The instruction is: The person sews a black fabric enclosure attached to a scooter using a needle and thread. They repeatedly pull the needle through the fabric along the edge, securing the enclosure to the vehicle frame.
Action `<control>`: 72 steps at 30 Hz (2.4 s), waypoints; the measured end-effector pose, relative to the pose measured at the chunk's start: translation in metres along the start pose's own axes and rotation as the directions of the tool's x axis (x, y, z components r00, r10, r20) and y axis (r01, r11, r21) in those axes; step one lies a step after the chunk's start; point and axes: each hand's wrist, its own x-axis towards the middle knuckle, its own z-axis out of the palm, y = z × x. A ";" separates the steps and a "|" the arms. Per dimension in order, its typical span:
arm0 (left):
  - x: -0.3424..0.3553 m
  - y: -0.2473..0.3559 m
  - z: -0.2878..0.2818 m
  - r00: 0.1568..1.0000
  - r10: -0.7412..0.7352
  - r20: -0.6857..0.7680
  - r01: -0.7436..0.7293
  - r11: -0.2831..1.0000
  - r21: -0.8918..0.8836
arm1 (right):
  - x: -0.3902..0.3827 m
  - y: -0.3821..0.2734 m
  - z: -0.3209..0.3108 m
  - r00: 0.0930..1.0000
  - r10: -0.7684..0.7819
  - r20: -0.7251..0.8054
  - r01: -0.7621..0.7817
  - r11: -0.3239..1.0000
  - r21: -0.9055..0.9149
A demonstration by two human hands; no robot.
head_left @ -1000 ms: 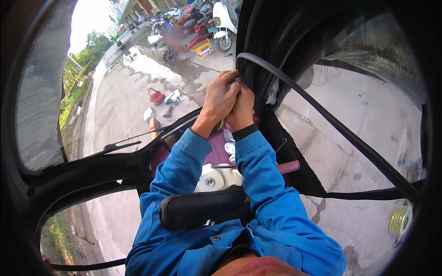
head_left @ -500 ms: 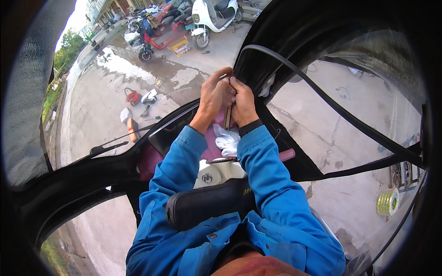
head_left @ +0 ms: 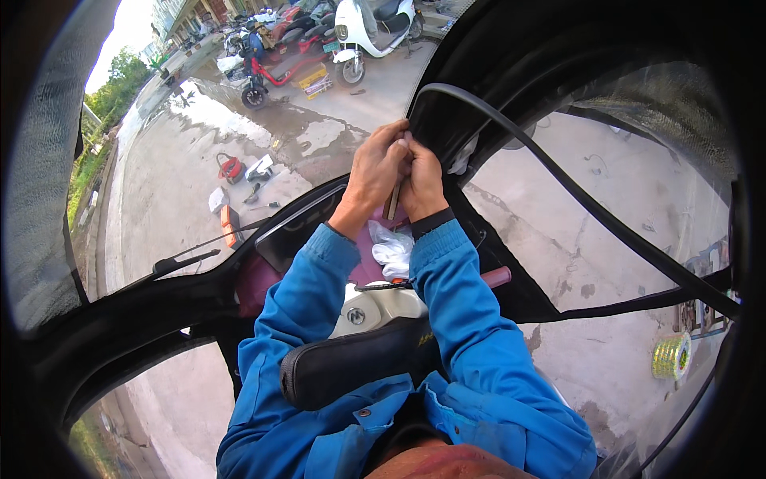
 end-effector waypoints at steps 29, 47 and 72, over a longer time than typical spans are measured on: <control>-0.018 -0.018 -0.005 0.998 0.028 -0.059 -0.039 0.981 -0.188 | -0.005 0.005 -0.007 0.999 -0.038 0.020 0.041 0.970 -0.238; 0.006 0.012 -0.001 0.988 0.118 0.099 -0.141 0.951 0.276 | 0.004 0.023 0.003 0.969 -0.236 -0.073 0.229 0.969 -0.091; 0.006 0.083 -0.002 0.836 0.546 -0.058 -0.490 0.789 0.371 | -0.217 -0.118 0.018 0.520 -0.823 0.229 0.673 0.229 -0.704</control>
